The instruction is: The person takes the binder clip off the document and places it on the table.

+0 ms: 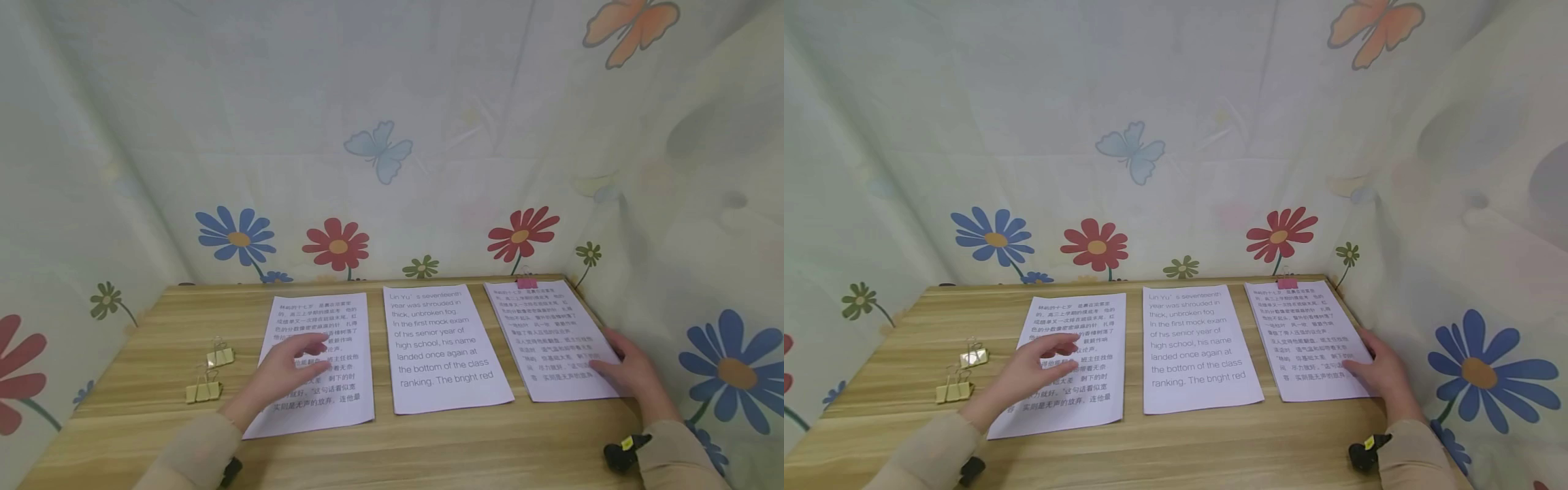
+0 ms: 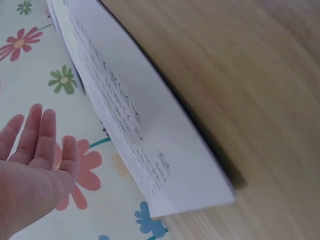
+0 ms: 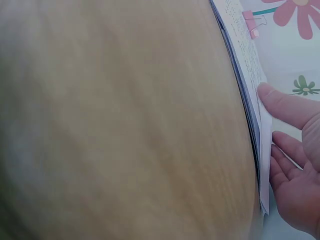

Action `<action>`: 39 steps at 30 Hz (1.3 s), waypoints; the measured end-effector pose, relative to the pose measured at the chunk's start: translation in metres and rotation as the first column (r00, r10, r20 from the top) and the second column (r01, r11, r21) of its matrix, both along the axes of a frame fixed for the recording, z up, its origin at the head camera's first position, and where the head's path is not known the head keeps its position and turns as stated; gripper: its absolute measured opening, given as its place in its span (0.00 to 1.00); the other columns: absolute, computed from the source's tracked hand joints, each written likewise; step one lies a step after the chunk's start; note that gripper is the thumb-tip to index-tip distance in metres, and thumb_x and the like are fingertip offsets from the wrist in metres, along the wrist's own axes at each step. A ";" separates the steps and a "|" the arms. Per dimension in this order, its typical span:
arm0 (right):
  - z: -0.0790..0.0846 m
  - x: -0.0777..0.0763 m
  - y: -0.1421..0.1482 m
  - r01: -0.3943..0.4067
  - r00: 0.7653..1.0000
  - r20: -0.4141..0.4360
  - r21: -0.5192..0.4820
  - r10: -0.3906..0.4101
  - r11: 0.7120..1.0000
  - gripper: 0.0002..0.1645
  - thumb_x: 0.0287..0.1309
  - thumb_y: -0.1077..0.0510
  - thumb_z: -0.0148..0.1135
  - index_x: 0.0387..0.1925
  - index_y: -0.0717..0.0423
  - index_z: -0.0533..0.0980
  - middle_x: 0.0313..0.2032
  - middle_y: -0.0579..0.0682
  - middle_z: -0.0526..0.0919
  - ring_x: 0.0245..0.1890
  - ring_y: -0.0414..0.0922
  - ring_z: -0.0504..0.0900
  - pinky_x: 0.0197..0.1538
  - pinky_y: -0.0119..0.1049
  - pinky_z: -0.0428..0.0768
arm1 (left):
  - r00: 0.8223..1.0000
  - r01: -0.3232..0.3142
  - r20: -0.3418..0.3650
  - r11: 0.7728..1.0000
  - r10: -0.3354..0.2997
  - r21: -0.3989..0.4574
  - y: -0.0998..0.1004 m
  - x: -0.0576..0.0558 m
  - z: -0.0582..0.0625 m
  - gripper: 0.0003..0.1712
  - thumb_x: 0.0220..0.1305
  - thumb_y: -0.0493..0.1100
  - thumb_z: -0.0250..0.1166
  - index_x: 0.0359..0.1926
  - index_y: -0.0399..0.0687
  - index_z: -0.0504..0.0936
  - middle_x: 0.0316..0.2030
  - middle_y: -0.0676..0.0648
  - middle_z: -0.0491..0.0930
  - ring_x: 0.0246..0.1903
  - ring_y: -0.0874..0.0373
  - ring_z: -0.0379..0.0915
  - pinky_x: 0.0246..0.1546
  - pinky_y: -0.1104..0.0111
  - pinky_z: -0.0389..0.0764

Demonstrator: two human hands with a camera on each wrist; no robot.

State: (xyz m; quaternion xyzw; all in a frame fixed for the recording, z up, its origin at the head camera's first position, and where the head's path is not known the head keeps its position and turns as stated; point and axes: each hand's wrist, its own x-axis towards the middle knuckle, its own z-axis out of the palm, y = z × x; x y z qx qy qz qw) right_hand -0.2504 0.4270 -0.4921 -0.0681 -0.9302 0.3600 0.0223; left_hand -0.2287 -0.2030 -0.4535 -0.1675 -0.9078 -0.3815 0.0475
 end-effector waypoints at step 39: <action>-0.003 -0.003 -0.001 0.051 0.998 -0.034 0.128 -0.047 0.990 0.48 0.54 0.60 0.72 0.68 0.76 0.57 0.62 0.80 0.61 0.58 0.75 0.63 0.60 0.68 0.65 | 0.994 0.112 -0.020 0.989 -0.111 0.096 0.074 -0.014 0.003 0.28 0.60 0.43 0.73 0.61 0.48 0.78 0.50 0.48 0.83 0.50 0.56 0.77 0.57 0.53 0.75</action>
